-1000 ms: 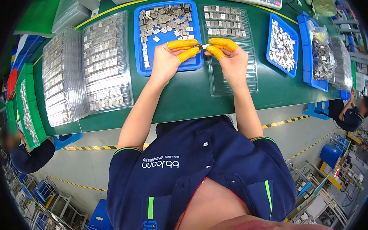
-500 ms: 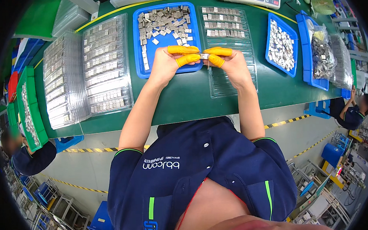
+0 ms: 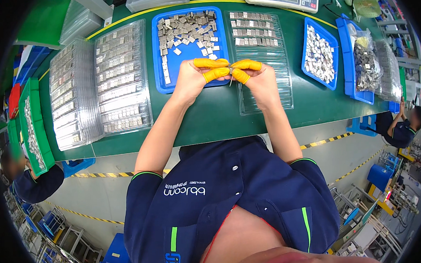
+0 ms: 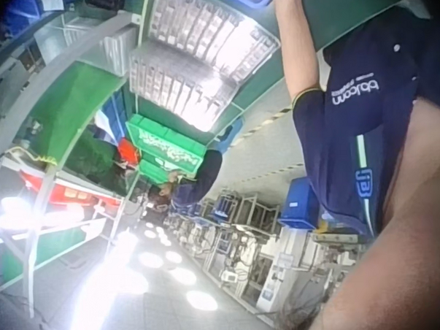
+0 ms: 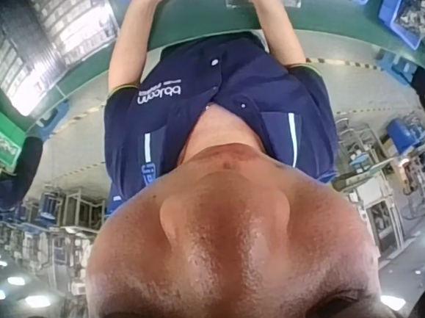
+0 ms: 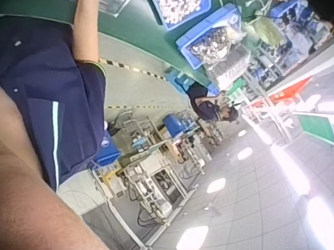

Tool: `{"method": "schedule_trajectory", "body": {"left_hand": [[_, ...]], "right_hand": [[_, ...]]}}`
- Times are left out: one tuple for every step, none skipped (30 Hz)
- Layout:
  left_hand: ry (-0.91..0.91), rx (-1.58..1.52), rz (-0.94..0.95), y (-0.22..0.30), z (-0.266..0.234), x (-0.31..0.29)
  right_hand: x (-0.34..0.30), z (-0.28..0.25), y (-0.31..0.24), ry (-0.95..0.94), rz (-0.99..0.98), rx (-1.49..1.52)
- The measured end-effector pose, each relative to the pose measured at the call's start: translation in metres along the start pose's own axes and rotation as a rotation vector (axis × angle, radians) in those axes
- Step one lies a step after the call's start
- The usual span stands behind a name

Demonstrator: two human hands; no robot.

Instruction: The person assembles electronic components by taking metal casings and white parts from separate blue trays, fitting them together by hand, and placing the assembled units into a clear plastic tray.

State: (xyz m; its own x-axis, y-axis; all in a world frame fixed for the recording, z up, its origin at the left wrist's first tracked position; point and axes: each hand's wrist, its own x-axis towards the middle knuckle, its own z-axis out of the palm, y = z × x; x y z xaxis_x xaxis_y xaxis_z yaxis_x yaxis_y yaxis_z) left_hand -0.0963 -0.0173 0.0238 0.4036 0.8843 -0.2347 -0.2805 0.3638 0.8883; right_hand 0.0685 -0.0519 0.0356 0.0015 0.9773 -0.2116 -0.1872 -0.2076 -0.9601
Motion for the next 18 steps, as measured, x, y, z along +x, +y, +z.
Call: {"method": "schedule_trajectory", "body": {"left_hand": [[0.012,-0.019,0.019,-0.003,-0.003,0.002],[0.026,-0.036,0.037,-0.004,-0.004,0.002],[0.026,-0.035,0.038,-0.004,-0.004,0.001],[0.034,-0.022,0.035,-0.003,-0.003,0.000],[0.039,-0.009,0.033,-0.001,-0.002,0.001],[0.036,-0.008,0.037,0.000,0.000,0.002],[0.045,-0.015,0.067,0.000,0.002,0.002],[0.053,-0.024,0.097,0.001,0.003,0.004],[0.051,-0.024,0.101,0.003,0.002,0.006],[0.167,0.051,0.168,0.007,-0.002,0.009],[0.288,0.130,0.231,0.010,-0.008,0.012],[0.344,0.181,0.282,0.009,-0.019,0.014],[0.376,0.209,0.312,0.005,-0.028,0.015],[0.396,0.246,0.320,0.003,-0.033,0.016],[0.417,0.282,0.327,0.001,-0.036,0.016],[0.421,0.284,0.330,-0.001,-0.037,0.017],[0.453,0.382,0.319,-0.002,-0.037,0.018],[0.485,0.479,0.305,-0.003,-0.036,0.018]], "right_hand": [[0.001,0.002,-0.002,0.000,-0.002,-0.002],[0.002,0.005,-0.004,0.010,-0.063,-0.064],[0.002,0.007,-0.007,0.019,-0.123,-0.126],[0.002,0.007,-0.011,0.049,-0.110,-0.220],[0.003,0.005,-0.011,0.049,-0.115,-0.220],[0.006,0.001,-0.011,0.030,-0.070,-0.183],[0.009,-0.002,-0.011,0.011,-0.025,-0.145],[0.013,-0.005,-0.011,0.032,-0.089,-0.170],[0.021,-0.010,-0.006,0.112,-0.285,-0.303],[0.024,-0.016,-0.009,0.209,-0.463,-0.570],[0.027,-0.018,-0.015,0.303,-0.636,-0.832],[0.033,-0.024,-0.011,0.340,-0.667,-0.942],[0.034,-0.026,-0.007,0.341,-0.670,-0.941],[0.037,-0.027,-0.005,0.316,-0.692,-1.132],[0.038,-0.027,-0.002,0.290,-0.711,-1.323],[0.038,-0.026,0.002,0.270,-0.749,-1.362],[0.039,-0.025,0.005,0.265,-0.755,-1.358],[0.038,-0.025,0.008,0.246,-0.749,-1.332]]}}
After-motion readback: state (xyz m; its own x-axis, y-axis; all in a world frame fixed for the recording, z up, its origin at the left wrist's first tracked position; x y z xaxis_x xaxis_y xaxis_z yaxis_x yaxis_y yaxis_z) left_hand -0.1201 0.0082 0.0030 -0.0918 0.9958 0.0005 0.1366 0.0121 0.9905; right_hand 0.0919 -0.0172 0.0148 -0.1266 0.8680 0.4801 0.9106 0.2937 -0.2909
